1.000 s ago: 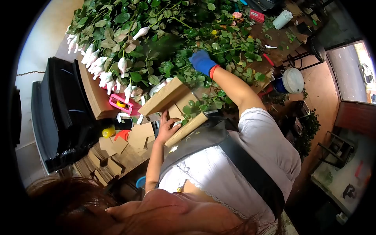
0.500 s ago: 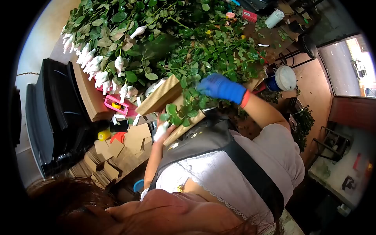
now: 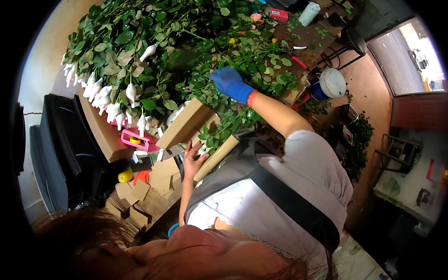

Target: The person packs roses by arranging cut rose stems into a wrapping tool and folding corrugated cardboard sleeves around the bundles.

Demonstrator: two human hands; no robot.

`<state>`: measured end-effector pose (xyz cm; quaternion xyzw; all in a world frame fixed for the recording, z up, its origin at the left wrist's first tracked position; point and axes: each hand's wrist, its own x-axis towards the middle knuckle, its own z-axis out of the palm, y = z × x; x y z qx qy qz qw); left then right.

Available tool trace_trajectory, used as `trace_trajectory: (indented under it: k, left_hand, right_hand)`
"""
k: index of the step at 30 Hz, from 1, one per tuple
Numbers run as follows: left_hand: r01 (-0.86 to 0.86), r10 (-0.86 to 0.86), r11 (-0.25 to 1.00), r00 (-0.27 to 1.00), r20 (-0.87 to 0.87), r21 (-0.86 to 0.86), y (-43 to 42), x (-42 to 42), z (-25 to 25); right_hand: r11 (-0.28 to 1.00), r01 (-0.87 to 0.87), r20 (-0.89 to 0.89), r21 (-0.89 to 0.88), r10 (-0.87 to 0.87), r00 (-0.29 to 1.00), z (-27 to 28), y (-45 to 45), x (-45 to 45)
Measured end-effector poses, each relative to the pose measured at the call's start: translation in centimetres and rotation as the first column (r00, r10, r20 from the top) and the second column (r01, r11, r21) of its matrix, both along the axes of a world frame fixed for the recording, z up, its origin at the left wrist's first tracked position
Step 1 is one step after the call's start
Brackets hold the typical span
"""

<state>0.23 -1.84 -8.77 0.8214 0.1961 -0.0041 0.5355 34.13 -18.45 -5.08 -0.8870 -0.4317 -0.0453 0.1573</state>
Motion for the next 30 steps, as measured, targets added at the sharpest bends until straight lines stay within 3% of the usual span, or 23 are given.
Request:
trace_trajectory:
  k: [2,3,5,6,7,10,11,12,14,15,16,17,18,19,22,24,26,28,29,30]
  left_hand:
    - [0.044,-0.043,0.999,0.999,-0.011,0.027,0.3,0.1,0.2]
    - [0.065,-0.065,0.997,0.998,0.002,0.030,0.3,0.2,0.3]
    - [0.052,-0.052,0.999,0.998,-0.024,0.014,0.7,0.2,0.5]
    - [0.120,-0.130,0.975,0.991,0.042,0.189,0.8,0.3,0.2]
    - [0.129,-0.141,0.964,0.989,0.035,0.234,0.8,0.3,-0.2]
    - [0.157,-0.188,0.912,0.981,0.047,0.380,0.6,0.9,0.8]
    - [0.166,-0.213,0.900,0.974,0.074,0.402,0.9,0.7,0.3]
    - [0.110,-0.122,0.957,0.992,0.027,0.267,0.6,0.9,1.0]
    - [-0.030,0.029,1.000,0.994,-0.104,-0.009,-0.3,1.1,2.8]
    - [-0.015,0.020,0.993,0.999,-0.047,0.120,0.7,-0.8,-3.8]
    - [-0.088,0.085,0.994,0.995,-0.053,-0.057,0.6,-0.8,-3.6]
    - [-0.170,0.158,0.959,0.985,-0.068,-0.228,0.4,-0.7,-3.3]
    - [-0.186,0.210,0.908,0.977,0.023,-0.375,0.5,-1.0,-5.2]
    - [-0.242,0.261,0.893,0.965,-0.002,-0.380,-0.2,0.1,-1.9]
    - [-0.205,0.261,0.930,0.953,0.156,-0.304,-0.6,0.6,-1.0]
    - [-0.204,0.283,0.885,0.949,0.136,-0.419,-0.5,0.3,-1.8]
    - [-0.035,0.024,0.999,0.953,0.302,0.031,0.4,0.2,-2.5]
    - [-0.107,0.112,0.994,0.969,0.220,-0.034,0.2,0.3,-2.0]
    - [-0.133,0.139,0.990,0.976,0.167,-0.044,-0.1,0.4,-0.9]
    - [-0.162,0.168,0.985,0.979,0.117,-0.054,-0.3,0.6,-0.3]
  right_hand:
    - [0.990,-0.035,0.209,-0.135,0.063,0.976,-6.6,0.7,3.2]
    - [0.979,-0.043,0.308,-0.200,0.105,0.946,-6.0,1.5,3.5]
    - [0.993,0.029,0.158,-0.112,-0.011,0.987,-4.6,2.0,4.8]
    - [0.995,0.064,0.077,-0.082,-0.057,0.995,-1.9,1.9,5.2]
    - [0.970,-0.009,0.162,0.244,-0.032,0.986,1.3,1.3,5.0]
    - [0.867,-0.177,0.307,0.466,0.029,0.951,11.0,-0.8,2.7]
    - [0.903,-0.204,0.252,0.377,0.112,0.961,13.4,-1.9,1.9]
    - [0.928,-0.238,0.190,0.286,0.188,0.963,15.3,-2.8,1.0]
    - [0.833,-0.504,0.142,0.227,0.484,0.864,17.7,-3.8,-1.7]
    - [0.860,-0.506,-0.035,-0.072,0.504,0.863,17.9,-3.3,-3.2]
    - [0.825,-0.565,-0.077,-0.018,0.563,0.823,14.3,-4.0,-4.1]
    - [0.812,-0.557,-0.139,-0.173,0.539,0.831,12.5,-3.7,-5.8]
    - [0.782,-0.517,-0.210,-0.348,0.472,0.856,10.1,-3.1,-6.6]
    - [0.718,-0.473,-0.264,-0.511,0.393,0.881,7.3,-2.6,-7.3]
    - [0.655,-0.383,-0.282,-0.652,0.259,0.924,-1.3,-1.9,-8.1]
    - [0.709,-0.404,-0.301,-0.579,0.274,0.913,-3.7,-3.0,-8.3]
    - [0.755,-0.411,-0.355,-0.511,0.251,0.901,-2.2,-3.1,-7.2]
    - [0.796,-0.398,-0.469,-0.456,0.165,0.867,4.4,-3.0,-6.5]
    - [0.893,-0.242,-0.586,-0.380,-0.030,0.810,5.8,-2.4,-4.8]
    - [0.990,-0.087,-0.464,-0.107,0.028,0.885,4.5,-2.4,-2.9]
